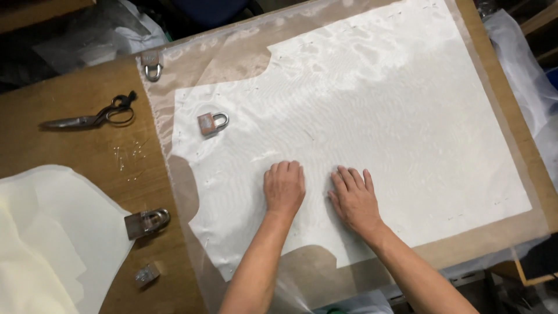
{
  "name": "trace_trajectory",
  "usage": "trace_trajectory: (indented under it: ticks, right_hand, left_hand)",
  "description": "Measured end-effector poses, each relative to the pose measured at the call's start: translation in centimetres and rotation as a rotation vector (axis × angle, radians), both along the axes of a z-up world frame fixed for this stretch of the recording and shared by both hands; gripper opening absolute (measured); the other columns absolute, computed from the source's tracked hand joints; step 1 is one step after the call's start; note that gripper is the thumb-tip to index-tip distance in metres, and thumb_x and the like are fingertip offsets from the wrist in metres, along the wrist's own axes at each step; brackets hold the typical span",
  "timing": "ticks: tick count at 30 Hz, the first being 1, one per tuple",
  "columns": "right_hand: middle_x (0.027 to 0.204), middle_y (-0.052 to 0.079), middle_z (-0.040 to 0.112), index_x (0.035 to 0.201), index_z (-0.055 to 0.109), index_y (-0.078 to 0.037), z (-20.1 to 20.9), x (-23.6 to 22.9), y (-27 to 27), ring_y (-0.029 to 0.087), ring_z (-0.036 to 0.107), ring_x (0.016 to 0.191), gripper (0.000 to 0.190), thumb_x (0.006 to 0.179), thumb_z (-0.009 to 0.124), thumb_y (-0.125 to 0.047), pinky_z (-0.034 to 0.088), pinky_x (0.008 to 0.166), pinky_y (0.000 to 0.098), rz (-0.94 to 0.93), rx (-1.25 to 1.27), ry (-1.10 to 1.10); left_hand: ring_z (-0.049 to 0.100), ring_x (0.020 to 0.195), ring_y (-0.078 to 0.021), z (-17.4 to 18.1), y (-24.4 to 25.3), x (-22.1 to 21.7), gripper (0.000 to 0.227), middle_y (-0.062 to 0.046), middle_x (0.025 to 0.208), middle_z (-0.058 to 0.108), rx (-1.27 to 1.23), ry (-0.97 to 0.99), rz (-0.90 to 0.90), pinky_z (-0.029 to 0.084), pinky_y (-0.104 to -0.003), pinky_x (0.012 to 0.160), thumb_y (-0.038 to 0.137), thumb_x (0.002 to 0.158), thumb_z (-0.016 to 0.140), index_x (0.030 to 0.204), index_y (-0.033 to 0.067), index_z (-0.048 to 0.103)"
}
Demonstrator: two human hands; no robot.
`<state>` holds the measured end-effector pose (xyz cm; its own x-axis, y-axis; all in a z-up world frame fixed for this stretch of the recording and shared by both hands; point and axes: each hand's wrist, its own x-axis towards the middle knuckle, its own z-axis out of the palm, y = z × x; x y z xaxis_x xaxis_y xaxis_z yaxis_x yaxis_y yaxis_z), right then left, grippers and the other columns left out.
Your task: The person pins a white fabric pattern onto a larger sheet of material on a wooden table. They use small metal pins to secure the pattern in place, working along the edges and corners while occasionally adjusting the fabric and removing small weights.
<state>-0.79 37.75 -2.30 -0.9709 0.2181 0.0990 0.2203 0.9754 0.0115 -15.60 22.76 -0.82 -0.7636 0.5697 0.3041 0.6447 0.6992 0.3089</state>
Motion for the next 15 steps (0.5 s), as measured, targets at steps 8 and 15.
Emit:
trace_trajectory:
  ticks: [8, 15]
  right_hand:
    - [0.147, 0.007, 0.058, 0.144, 0.056, -0.020, -1.9, 1.4, 3.9, 0.027, 0.051, 0.138, 0.060, 0.096, 0.057, -0.056, 0.029, 0.122, 0.0549, 0.032, -0.045, 0.008]
    - [0.148, 0.008, 0.057, 0.144, 0.056, -0.019, -2.9, 1.8, 4.1, 0.028, 0.050, 0.138, 0.059, 0.097, 0.054, -0.055, 0.029, 0.121, 0.0583, 0.045, -0.097, 0.091]
  left_hand:
    - [0.064, 0.071, -0.0249, -0.8, 10.7, -2.2, 0.020, -0.002, 0.072, 0.056, -0.067, -0.128, 0.226, 0.051, -0.041, 0.064, 0.030, 0.091, 0.070, 0.082, 0.0132, 0.063]
    - [0.068, 0.081, -0.0289, 0.0, 12.2, -1.9, 0.015, -0.008, 0.079, 0.062, -0.148, -0.317, 0.348, 0.054, -0.044, 0.072, 0.020, 0.097, 0.062, 0.088, 0.0078, 0.065]
